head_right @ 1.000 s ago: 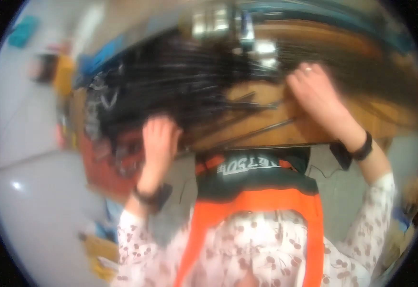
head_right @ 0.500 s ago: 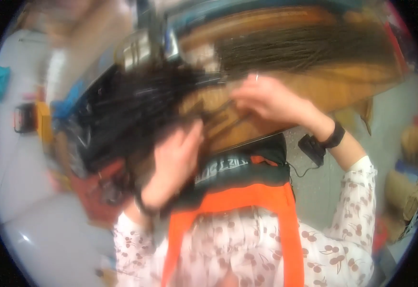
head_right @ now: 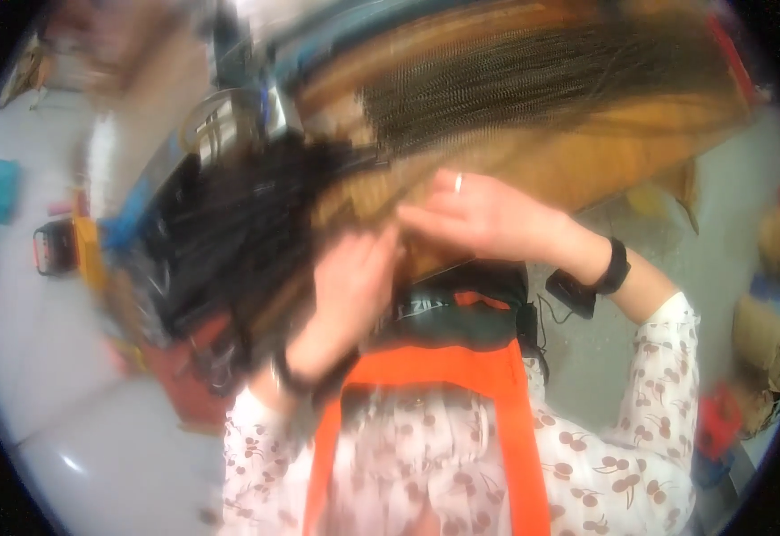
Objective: Placing and aligning flexible black components into a metal assembly fixture on a workbench.
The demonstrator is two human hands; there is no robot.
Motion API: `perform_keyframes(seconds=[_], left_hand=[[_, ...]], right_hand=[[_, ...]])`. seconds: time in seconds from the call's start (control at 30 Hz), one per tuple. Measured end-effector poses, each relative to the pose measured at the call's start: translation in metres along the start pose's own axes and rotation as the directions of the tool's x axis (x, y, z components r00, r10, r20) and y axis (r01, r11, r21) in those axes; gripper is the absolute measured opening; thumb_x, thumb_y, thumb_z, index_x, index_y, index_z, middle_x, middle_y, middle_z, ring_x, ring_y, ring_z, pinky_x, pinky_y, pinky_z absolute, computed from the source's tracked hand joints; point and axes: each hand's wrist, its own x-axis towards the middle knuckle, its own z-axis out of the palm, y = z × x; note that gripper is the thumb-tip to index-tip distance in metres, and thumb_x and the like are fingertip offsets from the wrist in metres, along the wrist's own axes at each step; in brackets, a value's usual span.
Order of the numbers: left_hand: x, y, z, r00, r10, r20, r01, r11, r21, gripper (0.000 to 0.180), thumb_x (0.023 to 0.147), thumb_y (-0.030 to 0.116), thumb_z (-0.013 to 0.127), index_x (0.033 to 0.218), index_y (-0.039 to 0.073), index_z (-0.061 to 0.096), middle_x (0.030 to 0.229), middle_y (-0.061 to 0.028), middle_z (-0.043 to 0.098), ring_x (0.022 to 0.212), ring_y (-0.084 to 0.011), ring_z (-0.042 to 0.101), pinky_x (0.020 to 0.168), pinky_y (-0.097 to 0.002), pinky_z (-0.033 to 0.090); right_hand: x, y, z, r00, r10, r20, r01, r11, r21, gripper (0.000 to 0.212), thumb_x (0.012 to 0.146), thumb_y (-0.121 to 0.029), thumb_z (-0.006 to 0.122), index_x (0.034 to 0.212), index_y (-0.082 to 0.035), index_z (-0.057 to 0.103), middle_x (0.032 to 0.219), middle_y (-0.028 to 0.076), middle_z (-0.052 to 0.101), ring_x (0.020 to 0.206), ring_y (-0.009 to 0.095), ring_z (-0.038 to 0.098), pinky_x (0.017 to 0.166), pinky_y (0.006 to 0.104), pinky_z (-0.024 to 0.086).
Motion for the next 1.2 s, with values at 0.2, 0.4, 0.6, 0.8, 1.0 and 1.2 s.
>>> perform_keyframes(seconds=[0.2, 0.4, 0.6, 0.8, 1.0, 1.2], left_hand=[[-0.021, 0.005, 0.012, 0.992, -0.068, -0.103, 0.07, 0.997, 0.016, 0.051, 0.08, 0.019, 0.078, 0.128, 0.007, 0.063, 0.13, -0.0179, 0.052, 0.117, -0.0379, 0.053, 0.099, -0.0478, 0.046], [-0.021, 0.0, 0.031, 0.993, -0.115, -0.005, 0.114, 0.979, 0.169, 0.051, 0.083, 0.009, 0.064, 0.134, 0.005, 0.057, 0.125, -0.015, 0.057, 0.112, -0.0315, 0.056, 0.088, -0.042, 0.048], [0.001, 0.009, 0.005, 0.954, -0.19, 0.231, 0.163, 0.978, 0.131, 0.045, 0.093, 0.017, 0.06, 0.136, 0.008, 0.048, 0.099, -0.0131, 0.057, 0.087, -0.0319, 0.066, 0.063, -0.0435, 0.058], [0.042, 0.013, -0.092, 0.953, -0.059, 0.297, 0.029, 0.994, 0.107, 0.024, 0.095, 0.009, 0.056, 0.118, 0.006, 0.05, 0.093, -0.0174, 0.062, 0.071, -0.0401, 0.068, 0.058, -0.0507, 0.057], [0.135, -0.003, -0.138, 0.975, 0.13, 0.18, -0.19, 0.908, 0.372, 0.023, 0.095, 0.01, 0.062, 0.114, 0.005, 0.05, 0.086, -0.0142, 0.061, 0.069, -0.0349, 0.068, 0.057, -0.0432, 0.055], [0.228, -0.017, -0.13, 0.959, 0.238, 0.152, -0.282, 0.844, 0.456, 0.022, 0.091, 0.004, 0.059, 0.111, 0.006, 0.05, 0.086, -0.0129, 0.06, 0.074, -0.0316, 0.07, 0.059, -0.0432, 0.056]], right_hand=[[0.004, 0.006, -0.008, 0.984, 0.166, 0.06, -0.155, 0.974, -0.166, 0.059, 0.076, -0.01, 0.074, 0.133, -0.004, 0.06, 0.113, 0.01, 0.064, 0.108, 0.031, 0.06, 0.092, 0.0473, 0.048], [0.009, 0.022, -0.005, 0.943, 0.174, 0.283, -0.099, 0.961, -0.259, 0.031, 0.076, -0.011, 0.07, 0.107, -0.007, 0.064, 0.094, 0.01, 0.058, 0.094, 0.03, 0.057, 0.084, 0.0432, 0.046], [-0.009, 0.032, -0.013, 0.987, 0.137, 0.079, -0.131, 0.989, -0.075, 0.036, 0.064, -0.013, 0.078, 0.098, -0.009, 0.066, 0.085, 0.008, 0.055, 0.085, 0.028, 0.059, 0.07, 0.0419, 0.05], [-0.051, 0.08, -0.093, 0.883, 0.261, -0.39, -0.342, 0.927, -0.155, 0.028, 0.078, -0.023, 0.083, 0.101, -0.011, 0.073, 0.079, 0.008, 0.071, 0.07, 0.027, 0.069, 0.058, 0.0368, 0.053], [-0.033, 0.089, -0.138, 0.913, 0.29, -0.287, -0.368, 0.89, -0.27, 0.036, 0.087, -0.032, 0.079, 0.117, -0.013, 0.069, 0.09, 0.01, 0.075, 0.077, 0.028, 0.072, 0.064, 0.0352, 0.057], [-0.026, 0.126, -0.18, 0.811, 0.411, -0.417, -0.508, 0.848, -0.153, 0.04, 0.086, -0.038, 0.079, 0.121, -0.02, 0.072, 0.088, 0.015, 0.072, 0.082, 0.031, 0.072, 0.068, 0.0407, 0.055]])
